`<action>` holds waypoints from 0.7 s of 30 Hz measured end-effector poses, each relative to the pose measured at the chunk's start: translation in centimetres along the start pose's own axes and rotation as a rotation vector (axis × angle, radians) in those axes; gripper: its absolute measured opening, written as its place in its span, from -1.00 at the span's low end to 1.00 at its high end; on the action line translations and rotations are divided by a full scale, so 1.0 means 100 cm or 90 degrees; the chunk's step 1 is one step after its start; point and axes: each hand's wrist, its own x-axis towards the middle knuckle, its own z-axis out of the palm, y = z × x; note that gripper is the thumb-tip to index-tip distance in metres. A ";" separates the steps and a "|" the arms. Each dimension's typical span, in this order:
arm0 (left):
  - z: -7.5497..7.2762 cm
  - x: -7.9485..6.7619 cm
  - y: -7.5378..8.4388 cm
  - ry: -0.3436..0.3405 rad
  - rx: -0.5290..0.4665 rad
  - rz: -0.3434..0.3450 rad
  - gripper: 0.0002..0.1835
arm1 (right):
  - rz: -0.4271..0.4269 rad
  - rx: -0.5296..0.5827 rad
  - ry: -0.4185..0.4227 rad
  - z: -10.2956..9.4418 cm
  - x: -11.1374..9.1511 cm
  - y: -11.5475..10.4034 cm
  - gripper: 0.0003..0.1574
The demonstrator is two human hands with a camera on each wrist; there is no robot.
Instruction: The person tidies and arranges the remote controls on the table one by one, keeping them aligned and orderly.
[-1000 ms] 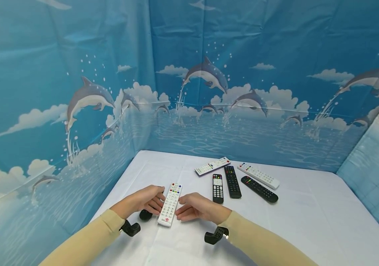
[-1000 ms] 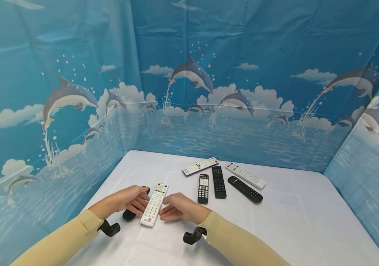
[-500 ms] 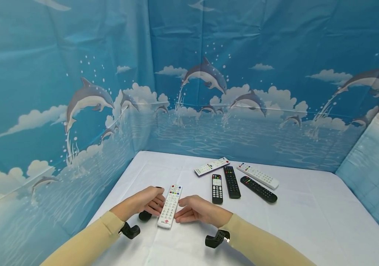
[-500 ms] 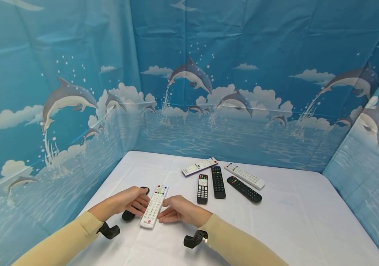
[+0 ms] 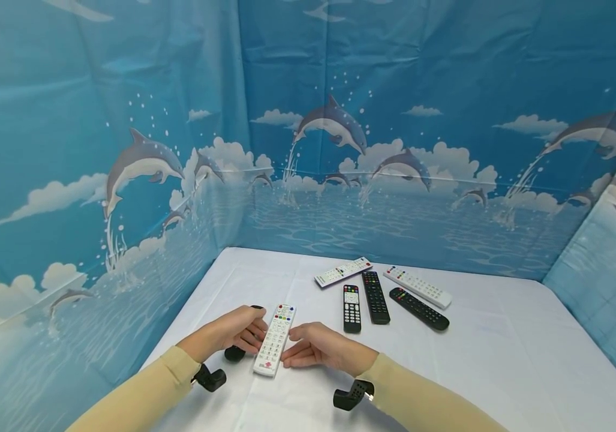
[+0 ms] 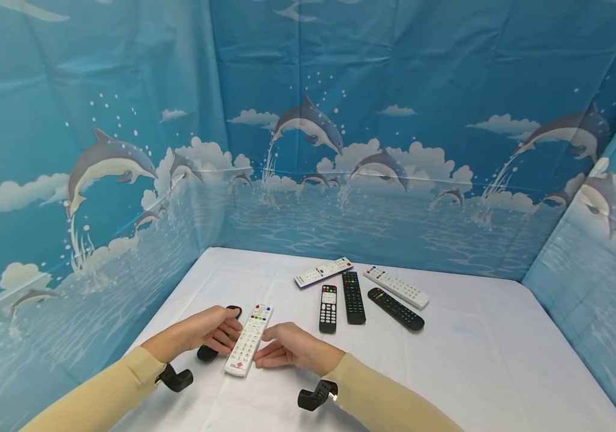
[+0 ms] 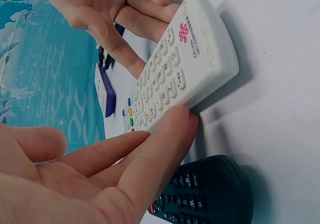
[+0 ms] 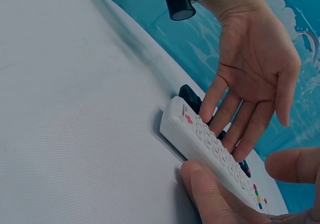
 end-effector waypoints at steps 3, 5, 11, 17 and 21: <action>0.000 -0.001 0.000 0.001 0.001 0.000 -0.38 | 0.001 0.005 0.008 0.001 0.000 0.001 -0.45; 0.001 -0.002 0.001 0.001 0.001 -0.003 -0.37 | 0.003 0.007 0.011 0.002 0.000 0.002 -0.46; 0.002 -0.005 0.000 0.002 -0.001 -0.013 -0.36 | 0.005 0.007 0.015 0.004 -0.002 0.005 -0.47; 0.001 -0.004 -0.002 0.003 -0.002 -0.011 -0.36 | 0.004 0.011 0.010 0.003 -0.002 0.007 -0.49; 0.001 -0.001 -0.003 0.003 -0.002 -0.007 -0.36 | 0.007 0.021 0.014 0.001 0.000 0.006 -0.47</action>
